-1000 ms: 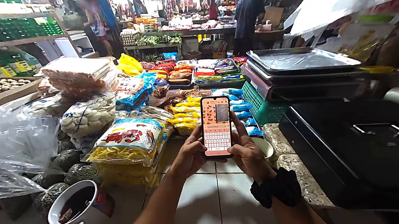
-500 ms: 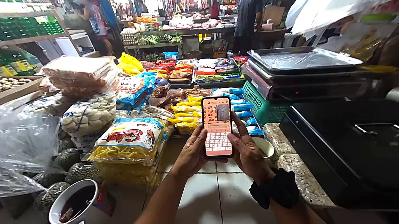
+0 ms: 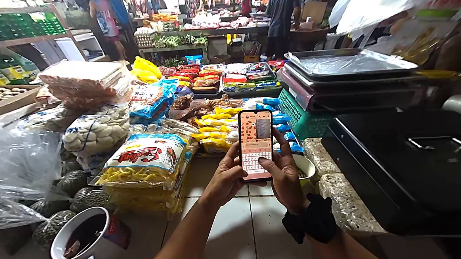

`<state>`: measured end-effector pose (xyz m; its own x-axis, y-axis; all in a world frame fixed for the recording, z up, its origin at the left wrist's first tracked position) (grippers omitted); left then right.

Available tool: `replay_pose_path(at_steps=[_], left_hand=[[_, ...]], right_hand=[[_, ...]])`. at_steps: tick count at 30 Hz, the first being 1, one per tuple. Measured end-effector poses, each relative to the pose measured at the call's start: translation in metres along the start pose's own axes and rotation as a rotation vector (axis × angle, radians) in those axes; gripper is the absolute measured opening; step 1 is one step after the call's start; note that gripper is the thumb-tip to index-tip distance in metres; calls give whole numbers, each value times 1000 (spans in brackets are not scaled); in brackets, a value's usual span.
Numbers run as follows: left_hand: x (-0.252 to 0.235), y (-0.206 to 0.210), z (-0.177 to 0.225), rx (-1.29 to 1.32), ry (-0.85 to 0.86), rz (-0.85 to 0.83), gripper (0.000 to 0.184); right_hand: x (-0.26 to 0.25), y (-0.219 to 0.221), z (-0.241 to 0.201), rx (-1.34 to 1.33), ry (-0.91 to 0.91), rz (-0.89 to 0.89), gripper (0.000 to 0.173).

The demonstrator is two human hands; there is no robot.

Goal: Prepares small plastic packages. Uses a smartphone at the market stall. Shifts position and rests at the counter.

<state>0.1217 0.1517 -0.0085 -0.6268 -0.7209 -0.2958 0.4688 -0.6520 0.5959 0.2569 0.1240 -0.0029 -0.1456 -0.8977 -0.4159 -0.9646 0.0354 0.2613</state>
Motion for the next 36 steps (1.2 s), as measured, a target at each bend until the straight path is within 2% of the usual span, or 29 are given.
replay_pose_path(at_steps=[6, 10, 18, 26, 29, 36], left_hand=[[1, 1, 2, -26, 9, 30, 66], [1, -1, 3, -62, 18, 46, 74], [0, -5, 4, -79, 31, 65, 68], [1, -2, 5, -30, 15, 80, 56], [1, -1, 5, -23, 10, 76, 59], [1, -3, 5, -33, 10, 49, 82]], right_hand=[[1, 2, -2, 30, 8, -1, 76], [-1, 1, 0, -13, 20, -61, 79], [-2, 2, -2, -10, 42, -97, 86], [-1, 1, -2, 17, 34, -80, 84], [0, 2, -3, 34, 35, -71, 82], [-2, 1, -3, -9, 47, -111, 85]])
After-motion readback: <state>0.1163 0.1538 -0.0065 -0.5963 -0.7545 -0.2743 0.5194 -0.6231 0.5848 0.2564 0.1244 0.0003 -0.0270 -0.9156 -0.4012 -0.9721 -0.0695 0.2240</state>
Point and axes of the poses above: each hand's wrist, its own x-axis away from the middle knuckle, its own y-axis out of the palm, z = x × y, the point moved 5 cm from there along -x, towards the middle knuckle, and after that the axes turned 1 degree about x, right-handed, at the moved point
